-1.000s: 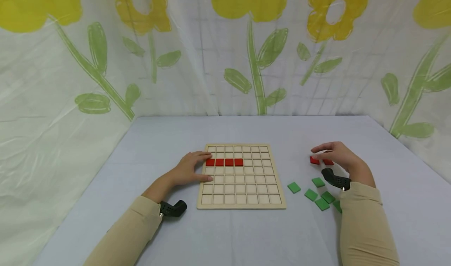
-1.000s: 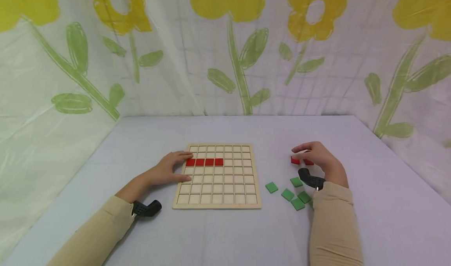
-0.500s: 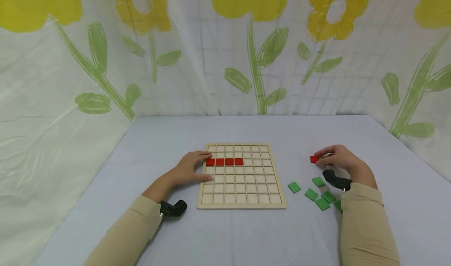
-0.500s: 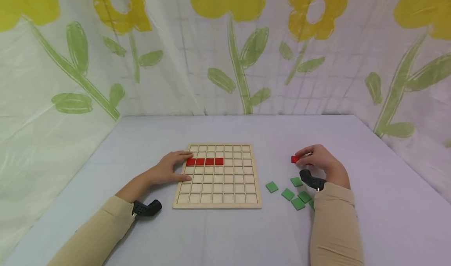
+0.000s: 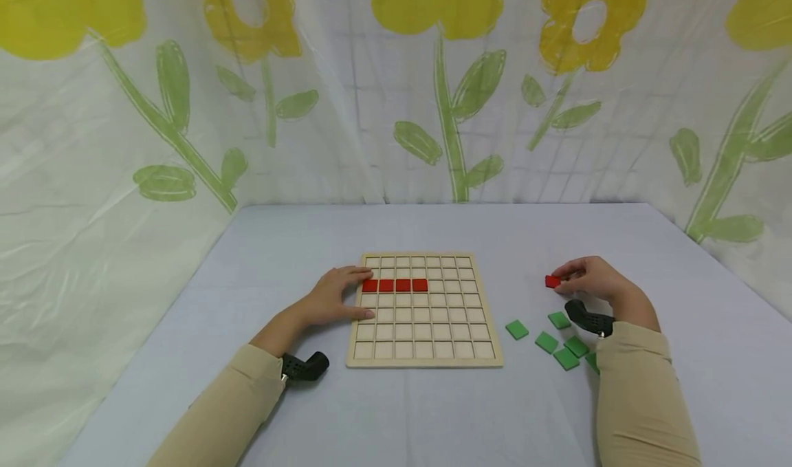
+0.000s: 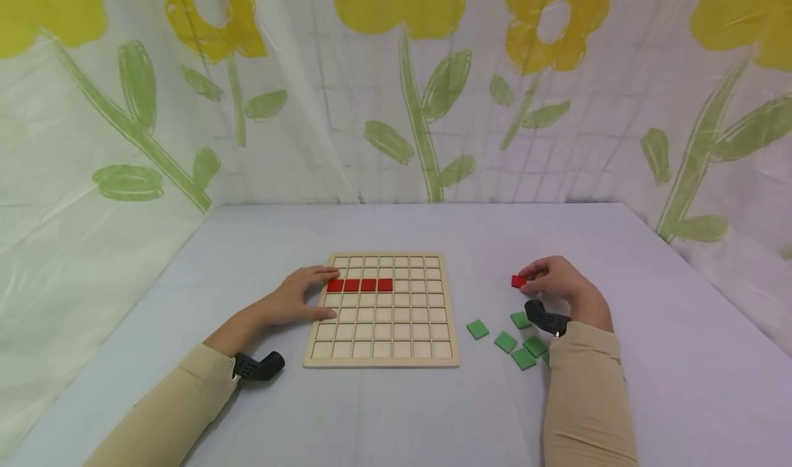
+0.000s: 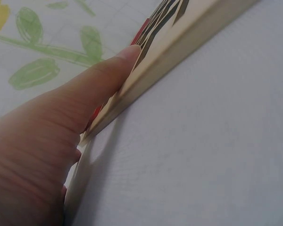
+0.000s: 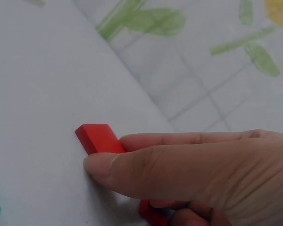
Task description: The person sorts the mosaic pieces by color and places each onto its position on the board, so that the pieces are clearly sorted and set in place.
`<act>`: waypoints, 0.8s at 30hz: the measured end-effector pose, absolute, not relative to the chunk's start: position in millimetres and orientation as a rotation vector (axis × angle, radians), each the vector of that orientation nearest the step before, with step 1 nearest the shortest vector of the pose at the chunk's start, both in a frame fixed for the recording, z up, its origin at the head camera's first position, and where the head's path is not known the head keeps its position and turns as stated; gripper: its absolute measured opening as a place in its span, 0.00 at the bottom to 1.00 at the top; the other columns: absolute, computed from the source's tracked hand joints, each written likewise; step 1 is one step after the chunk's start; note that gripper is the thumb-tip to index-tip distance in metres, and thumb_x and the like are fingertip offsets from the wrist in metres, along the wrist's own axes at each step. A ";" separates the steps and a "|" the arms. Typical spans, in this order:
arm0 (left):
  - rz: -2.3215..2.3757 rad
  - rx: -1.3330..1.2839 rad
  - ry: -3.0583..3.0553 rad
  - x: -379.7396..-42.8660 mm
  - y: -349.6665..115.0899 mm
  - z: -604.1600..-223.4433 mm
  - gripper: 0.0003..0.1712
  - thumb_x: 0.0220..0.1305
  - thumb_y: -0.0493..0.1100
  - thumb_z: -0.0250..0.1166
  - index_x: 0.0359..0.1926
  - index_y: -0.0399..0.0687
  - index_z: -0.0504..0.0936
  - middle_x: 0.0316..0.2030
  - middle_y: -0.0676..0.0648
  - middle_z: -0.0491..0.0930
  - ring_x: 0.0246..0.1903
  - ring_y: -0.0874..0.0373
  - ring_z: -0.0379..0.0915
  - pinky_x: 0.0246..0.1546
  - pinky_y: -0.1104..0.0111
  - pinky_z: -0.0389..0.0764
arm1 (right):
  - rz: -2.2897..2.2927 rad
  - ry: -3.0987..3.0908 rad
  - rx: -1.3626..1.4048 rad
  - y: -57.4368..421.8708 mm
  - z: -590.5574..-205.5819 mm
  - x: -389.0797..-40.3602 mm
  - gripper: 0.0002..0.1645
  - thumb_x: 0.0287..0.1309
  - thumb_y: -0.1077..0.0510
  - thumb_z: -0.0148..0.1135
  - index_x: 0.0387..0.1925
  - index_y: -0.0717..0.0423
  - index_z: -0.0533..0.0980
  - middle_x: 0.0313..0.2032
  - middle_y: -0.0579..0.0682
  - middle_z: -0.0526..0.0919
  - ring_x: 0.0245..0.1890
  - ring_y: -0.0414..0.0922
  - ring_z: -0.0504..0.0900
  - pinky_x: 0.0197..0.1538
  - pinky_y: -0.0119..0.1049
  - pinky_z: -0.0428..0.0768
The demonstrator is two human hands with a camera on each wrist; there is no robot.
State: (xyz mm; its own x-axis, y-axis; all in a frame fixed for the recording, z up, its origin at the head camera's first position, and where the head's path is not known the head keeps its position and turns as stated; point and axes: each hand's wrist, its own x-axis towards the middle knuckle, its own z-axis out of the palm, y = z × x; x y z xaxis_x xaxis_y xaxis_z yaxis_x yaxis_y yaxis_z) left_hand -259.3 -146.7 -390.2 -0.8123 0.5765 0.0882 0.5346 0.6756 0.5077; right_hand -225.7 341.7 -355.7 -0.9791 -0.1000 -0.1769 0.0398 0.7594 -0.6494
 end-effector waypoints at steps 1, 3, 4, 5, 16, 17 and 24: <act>0.809 0.935 2.803 -259.2 -146.8 -390.0 0.45 0.51 0.59 0.68 0.67 0.47 0.64 0.68 0.43 0.60 0.69 0.44 0.49 0.70 0.46 0.43 | -1.025 2.755 -0.045 342.2 -356.3 -225.8 0.27 0.50 0.55 0.68 0.48 0.69 0.75 0.36 0.50 0.82 0.33 0.38 0.74 0.36 0.28 0.75; 0.812 0.938 2.803 -259.2 -147.0 -389.4 0.45 0.51 0.59 0.68 0.67 0.47 0.64 0.67 0.43 0.60 0.69 0.44 0.49 0.70 0.46 0.42 | -1.031 2.755 -0.042 343.1 -357.6 -226.1 0.27 0.50 0.55 0.68 0.48 0.69 0.76 0.37 0.51 0.82 0.34 0.39 0.74 0.36 0.28 0.75; 0.814 0.937 2.803 -259.2 -147.2 -389.3 0.45 0.51 0.59 0.68 0.66 0.47 0.65 0.67 0.43 0.61 0.69 0.44 0.49 0.70 0.47 0.42 | -1.032 2.757 -0.039 343.1 -358.3 -226.4 0.27 0.50 0.55 0.68 0.48 0.69 0.76 0.38 0.51 0.82 0.34 0.39 0.75 0.37 0.28 0.75; 0.815 0.937 2.805 -259.1 -147.4 -389.2 0.45 0.51 0.59 0.68 0.66 0.47 0.65 0.67 0.43 0.61 0.69 0.44 0.49 0.70 0.46 0.43 | -1.036 2.757 -0.035 343.5 -358.8 -226.7 0.27 0.50 0.55 0.68 0.48 0.68 0.76 0.38 0.51 0.82 0.34 0.39 0.75 0.37 0.28 0.75; 0.824 0.938 2.806 -259.8 -147.5 -391.6 0.45 0.50 0.60 0.69 0.66 0.47 0.65 0.67 0.43 0.61 0.69 0.44 0.50 0.69 0.46 0.45 | -1.008 2.783 -0.022 342.5 -359.3 -227.7 0.25 0.50 0.53 0.68 0.46 0.67 0.77 0.37 0.51 0.82 0.33 0.40 0.75 0.36 0.29 0.76; 0.827 0.939 2.806 -259.8 -147.5 -391.6 0.45 0.50 0.60 0.69 0.66 0.47 0.65 0.67 0.43 0.61 0.69 0.44 0.50 0.69 0.46 0.45 | -1.005 2.787 -0.018 342.1 -359.2 -227.8 0.25 0.50 0.53 0.69 0.46 0.67 0.78 0.36 0.50 0.83 0.33 0.40 0.75 0.35 0.30 0.76; 0.833 0.933 2.798 -259.6 -146.7 -391.6 0.45 0.50 0.60 0.69 0.66 0.48 0.65 0.67 0.43 0.61 0.69 0.44 0.49 0.70 0.46 0.43 | -0.973 2.815 0.017 341.9 -360.8 -228.5 0.26 0.49 0.51 0.69 0.44 0.67 0.79 0.33 0.48 0.83 0.32 0.40 0.75 0.35 0.31 0.75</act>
